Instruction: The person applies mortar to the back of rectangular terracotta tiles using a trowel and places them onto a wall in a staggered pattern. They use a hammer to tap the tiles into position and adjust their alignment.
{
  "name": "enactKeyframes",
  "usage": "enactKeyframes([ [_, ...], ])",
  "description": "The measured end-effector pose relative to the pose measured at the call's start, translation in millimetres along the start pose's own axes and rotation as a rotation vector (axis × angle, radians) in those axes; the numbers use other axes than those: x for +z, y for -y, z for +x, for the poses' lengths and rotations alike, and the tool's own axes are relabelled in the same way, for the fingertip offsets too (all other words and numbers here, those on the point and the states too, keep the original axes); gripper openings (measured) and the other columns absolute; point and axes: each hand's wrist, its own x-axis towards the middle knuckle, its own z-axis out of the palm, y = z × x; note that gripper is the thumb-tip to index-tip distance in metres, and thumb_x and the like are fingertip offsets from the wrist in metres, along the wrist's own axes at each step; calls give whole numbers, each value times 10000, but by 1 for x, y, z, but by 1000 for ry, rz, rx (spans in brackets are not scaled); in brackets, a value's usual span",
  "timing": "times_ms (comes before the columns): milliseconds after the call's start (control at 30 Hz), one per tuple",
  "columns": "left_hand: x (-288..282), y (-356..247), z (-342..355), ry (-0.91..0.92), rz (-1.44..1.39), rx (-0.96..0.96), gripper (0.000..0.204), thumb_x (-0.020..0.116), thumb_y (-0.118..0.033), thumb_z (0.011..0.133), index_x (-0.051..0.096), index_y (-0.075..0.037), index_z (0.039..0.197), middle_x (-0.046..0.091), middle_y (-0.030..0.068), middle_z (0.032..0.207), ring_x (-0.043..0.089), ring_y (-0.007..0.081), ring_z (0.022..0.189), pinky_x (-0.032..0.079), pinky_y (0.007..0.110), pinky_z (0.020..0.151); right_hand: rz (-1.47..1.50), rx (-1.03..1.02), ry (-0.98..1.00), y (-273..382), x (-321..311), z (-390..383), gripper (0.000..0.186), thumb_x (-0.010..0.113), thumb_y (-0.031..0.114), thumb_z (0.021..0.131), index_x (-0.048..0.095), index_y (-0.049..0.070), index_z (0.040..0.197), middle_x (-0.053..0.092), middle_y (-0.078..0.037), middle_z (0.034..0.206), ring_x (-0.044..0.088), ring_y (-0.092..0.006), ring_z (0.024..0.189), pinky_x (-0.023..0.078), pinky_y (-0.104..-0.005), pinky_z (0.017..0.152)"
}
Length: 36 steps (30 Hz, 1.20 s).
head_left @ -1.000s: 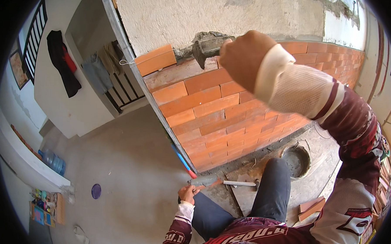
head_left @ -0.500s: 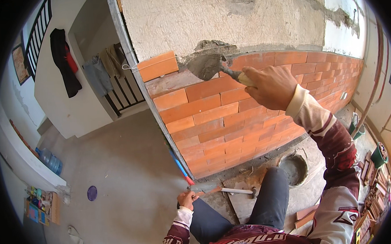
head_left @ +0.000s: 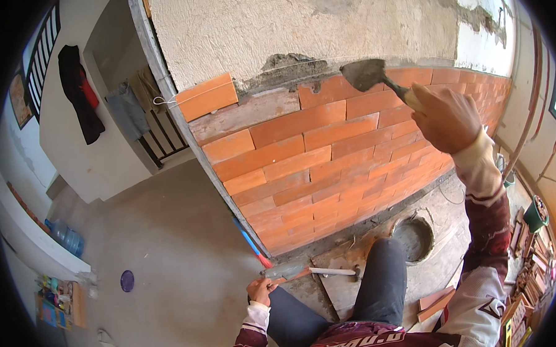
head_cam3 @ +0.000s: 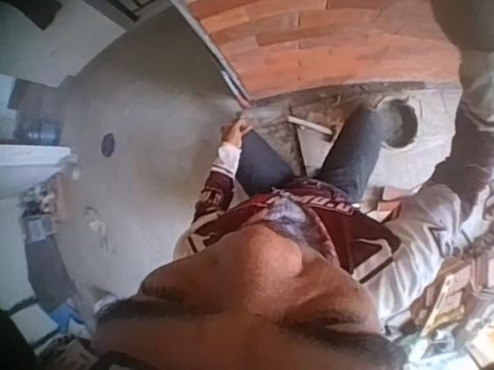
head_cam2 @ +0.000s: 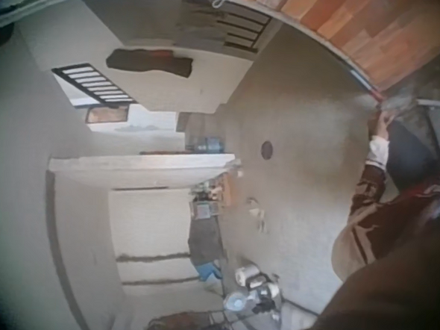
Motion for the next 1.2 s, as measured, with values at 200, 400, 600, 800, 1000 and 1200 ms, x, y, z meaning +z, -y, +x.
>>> enactKeyframes([
  [200, -9, 7, 8, -20, 30, -6, 76, 633, 44, 806, 609, 45, 878, 608, 70, 819, 625, 168, 678, 611, 309, 619, 414, 39, 13, 9, 16, -13, 305, 663, 250, 855, 616, 67, 1095, 655, -169, 766, 639, -384, 713, 491, -475, 642],
  [400, -7, 6, 8, -12, 11, -5, 69, 636, 56, 793, 607, 35, 851, 607, 63, 809, 629, 174, 658, 612, 315, 624, 815, -48, 155, 44, 34, 2, 287, 656, 318, 883, 634, 43, 966, 649, -195, 784, 628, -412, 735, 486, -484, 656],
  [600, -9, 8, 13, -22, 31, 7, 78, 635, 46, 799, 619, 42, 875, 616, 60, 816, 643, 176, 674, 612, 313, 630, 681, -77, 115, 56, 50, 14, 311, 627, 353, 915, 630, 42, 924, 647, -206, 802, 624, -414, 741, 482, -491, 645],
  [800, -25, 8, 11, 59, 14, 19, 87, 619, -9, 857, 641, 19, 936, 650, 66, 849, 667, 187, 708, 607, 308, 648, 846, 259, 175, 3, 64, -27, 269, 629, 259, 923, 634, 0, 996, 635, -128, 758, 621, -252, 668, 478, -402, 604],
  [1000, -21, -9, -9, 141, -133, 38, 178, 584, -11, 898, 617, 57, 1059, 685, 119, 976, 708, 234, 819, 620, 330, 707, 1136, 333, 215, 13, 143, -152, 271, 671, 121, 891, 608, -21, 1113, 546, 25, 762, 497, -56, 647, 408, -228, 553],
  [1200, 16, -23, -21, 258, -127, 156, 222, 562, 7, 903, 608, 85, 1106, 682, 154, 1036, 712, 253, 888, 624, 349, 760, 856, 185, 656, 67, 204, -222, 484, 733, 340, 796, 621, 66, 1178, 687, -196, 969, 668, -399, 881, 533, -476, 760],
])
